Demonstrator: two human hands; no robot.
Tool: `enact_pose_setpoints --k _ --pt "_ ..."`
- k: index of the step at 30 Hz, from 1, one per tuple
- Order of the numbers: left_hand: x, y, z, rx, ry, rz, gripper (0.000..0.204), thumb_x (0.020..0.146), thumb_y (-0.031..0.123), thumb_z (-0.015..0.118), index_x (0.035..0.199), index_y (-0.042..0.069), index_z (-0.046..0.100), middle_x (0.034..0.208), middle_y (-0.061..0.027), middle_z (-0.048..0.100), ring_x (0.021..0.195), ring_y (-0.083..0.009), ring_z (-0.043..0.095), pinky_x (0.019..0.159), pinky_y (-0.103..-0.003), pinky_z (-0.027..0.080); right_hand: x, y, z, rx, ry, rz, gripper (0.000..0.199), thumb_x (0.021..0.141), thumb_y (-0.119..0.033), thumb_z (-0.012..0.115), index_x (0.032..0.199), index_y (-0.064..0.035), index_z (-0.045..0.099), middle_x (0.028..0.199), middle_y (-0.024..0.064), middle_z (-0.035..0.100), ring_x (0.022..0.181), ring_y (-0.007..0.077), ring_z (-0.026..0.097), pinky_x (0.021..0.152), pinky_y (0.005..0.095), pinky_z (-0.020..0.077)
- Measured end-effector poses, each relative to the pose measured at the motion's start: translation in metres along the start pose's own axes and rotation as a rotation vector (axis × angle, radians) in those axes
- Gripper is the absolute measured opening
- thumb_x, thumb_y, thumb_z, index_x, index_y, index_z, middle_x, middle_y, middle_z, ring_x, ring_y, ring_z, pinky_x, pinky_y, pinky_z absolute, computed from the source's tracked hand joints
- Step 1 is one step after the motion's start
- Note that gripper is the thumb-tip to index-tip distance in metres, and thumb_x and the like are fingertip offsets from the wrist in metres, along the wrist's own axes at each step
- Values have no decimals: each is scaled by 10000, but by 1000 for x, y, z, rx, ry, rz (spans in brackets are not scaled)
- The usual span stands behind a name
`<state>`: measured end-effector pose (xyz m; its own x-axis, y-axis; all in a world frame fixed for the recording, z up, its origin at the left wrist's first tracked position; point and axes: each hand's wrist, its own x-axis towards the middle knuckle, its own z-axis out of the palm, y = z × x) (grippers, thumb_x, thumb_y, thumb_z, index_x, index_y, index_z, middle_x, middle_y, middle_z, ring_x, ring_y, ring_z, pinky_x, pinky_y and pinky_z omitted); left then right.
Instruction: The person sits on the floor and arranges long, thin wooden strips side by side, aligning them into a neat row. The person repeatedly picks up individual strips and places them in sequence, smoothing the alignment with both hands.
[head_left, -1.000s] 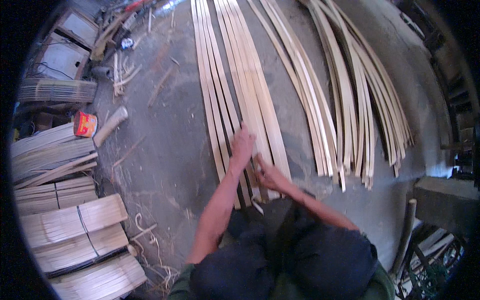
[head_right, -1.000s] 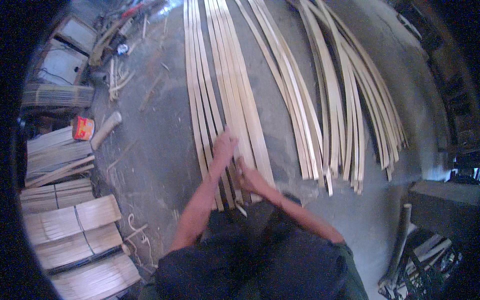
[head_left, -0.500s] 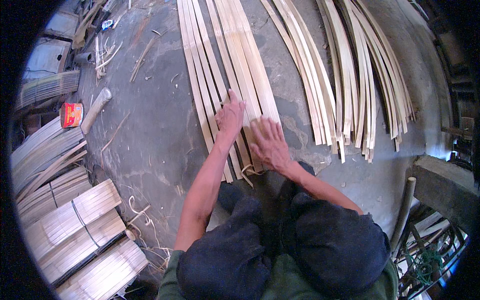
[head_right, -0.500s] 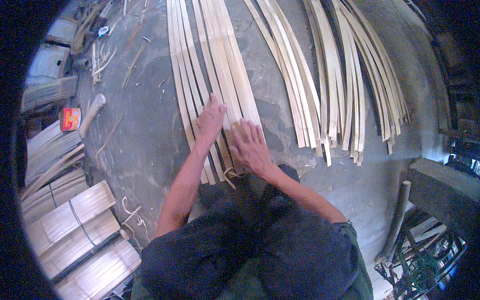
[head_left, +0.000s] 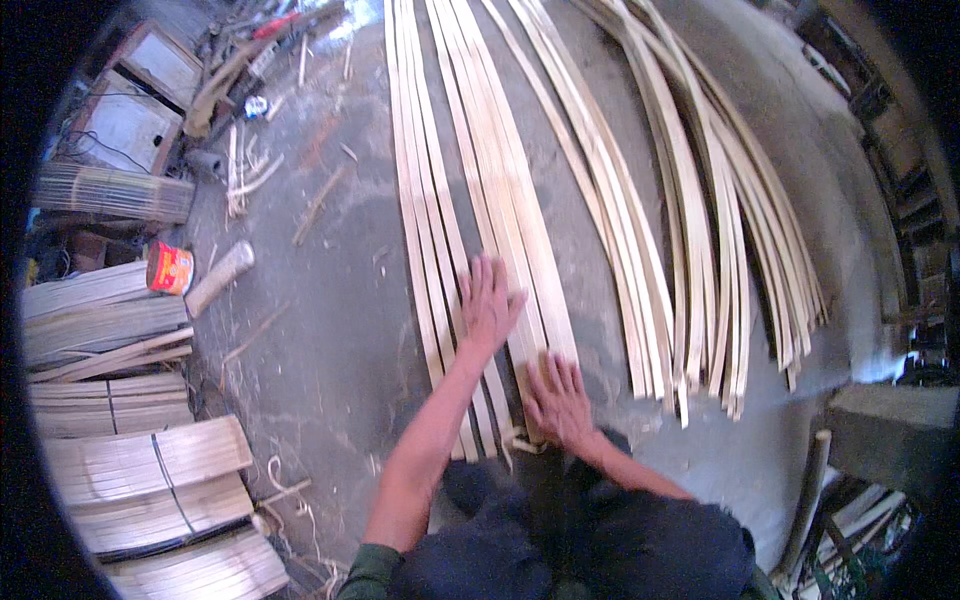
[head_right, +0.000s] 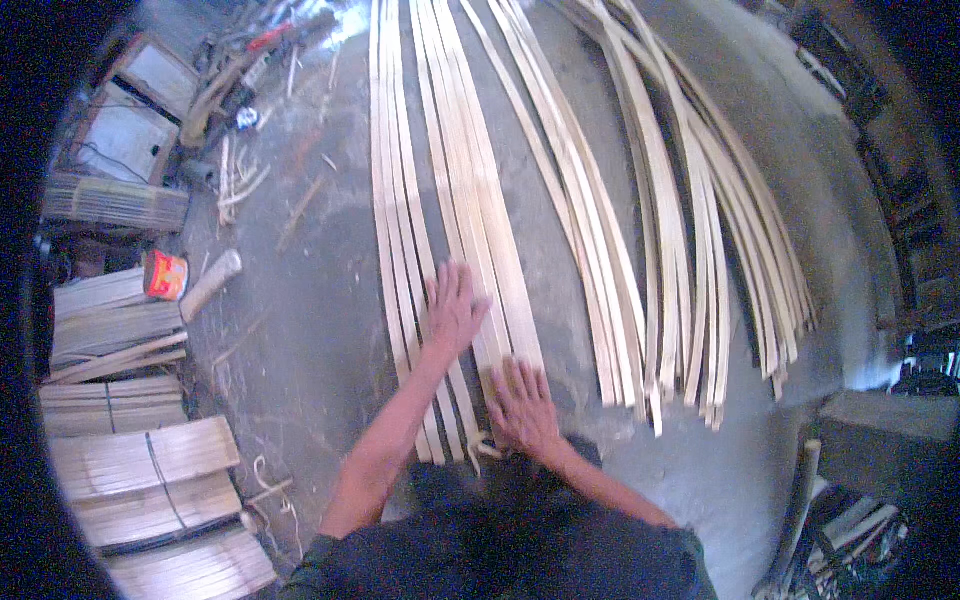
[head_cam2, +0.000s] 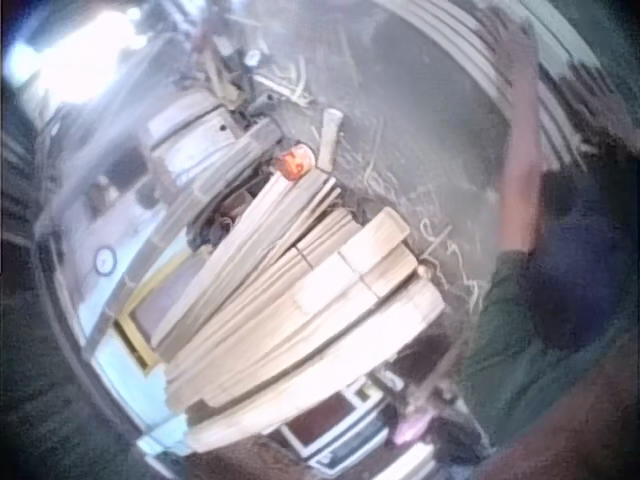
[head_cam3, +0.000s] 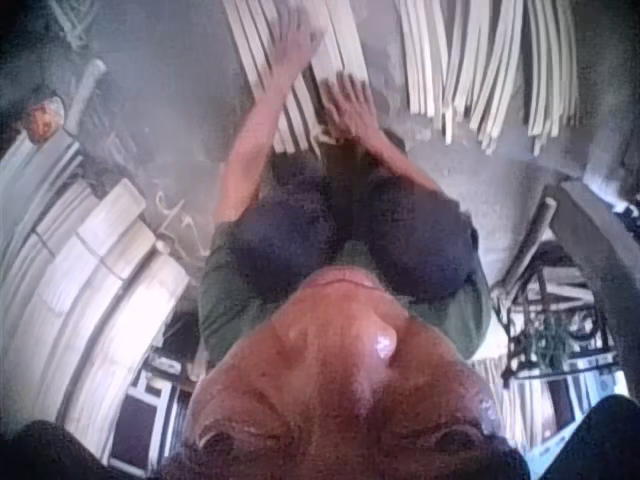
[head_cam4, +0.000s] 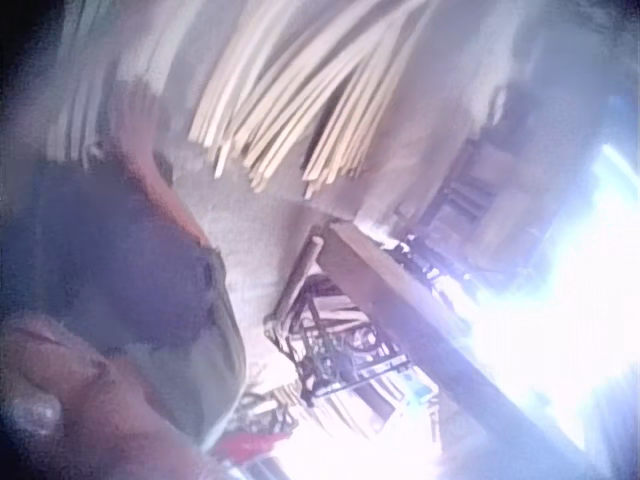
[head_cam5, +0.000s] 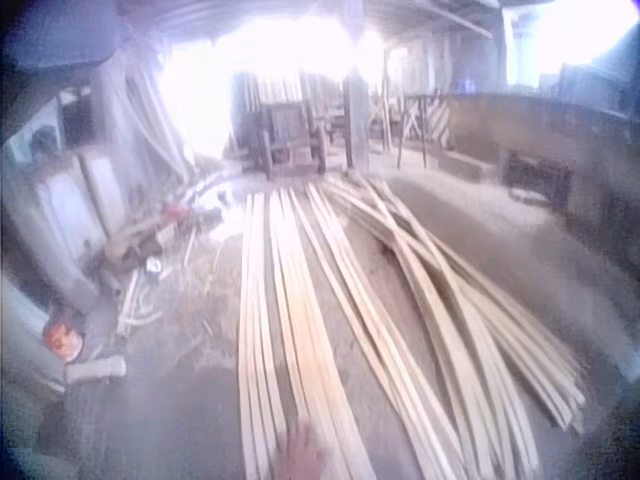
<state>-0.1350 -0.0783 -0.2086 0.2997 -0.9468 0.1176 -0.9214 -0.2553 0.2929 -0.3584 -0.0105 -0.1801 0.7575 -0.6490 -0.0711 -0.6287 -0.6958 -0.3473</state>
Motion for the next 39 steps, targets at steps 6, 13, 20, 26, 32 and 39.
enact_pose_setpoints --k 6,13,20,26,32,39 --pt "17 10 -2 -9 -47 14 748 959 524 477 1484 5 352 1540 -249 316 1470 -360 231 1191 -568 71 13 11 -11 -7 -16 22 589 991 -407 428 1517 -157 344 1567 196 285 1456 371 250 1197 531 143" --pt "20 15 -4 -49 -55 -15 739 916 508 549 1488 71 380 1545 -231 315 1465 -382 227 1185 -579 88 12 21 -10 6 20 -10 588 992 -409 431 1516 -155 343 1562 188 295 1451 367 260 1193 526 164" --pt "17 12 -3 -48 -59 -22 708 909 488 567 1494 131 389 1565 -214 283 1468 -406 199 1176 -600 94 11 26 -18 83 4 -9 588 1009 -375 406 1506 -70 325 1581 147 280 1478 314 224 1208 471 145" --pt "13 29 -3 41 -62 13 669 957 415 511 1519 103 323 1596 -191 216 1476 -401 177 1183 -583 100 5 31 -8 28 53 -10 587 1023 -384 391 1495 -40 334 1565 146 316 1466 311 260 1204 476 170" --pt "-14 61 2 -60 -66 153 612 993 339 451 1509 39 320 1607 -158 205 1487 -317 197 1195 -555 89 8 34 -7 61 29 -46 561 1028 -334 374 1508 -50 318 1570 152 309 1468 324 254 1207 472 170" --pt "-33 46 10 -25 7 58 598 983 319 469 1494 33 347 1577 -158 293 1465 -307 265 1188 -562 109 2 68 -1 433 219 -98 486 981 -116 475 1453 -22 407 1490 209 407 1397 382 370 1168 469 279"
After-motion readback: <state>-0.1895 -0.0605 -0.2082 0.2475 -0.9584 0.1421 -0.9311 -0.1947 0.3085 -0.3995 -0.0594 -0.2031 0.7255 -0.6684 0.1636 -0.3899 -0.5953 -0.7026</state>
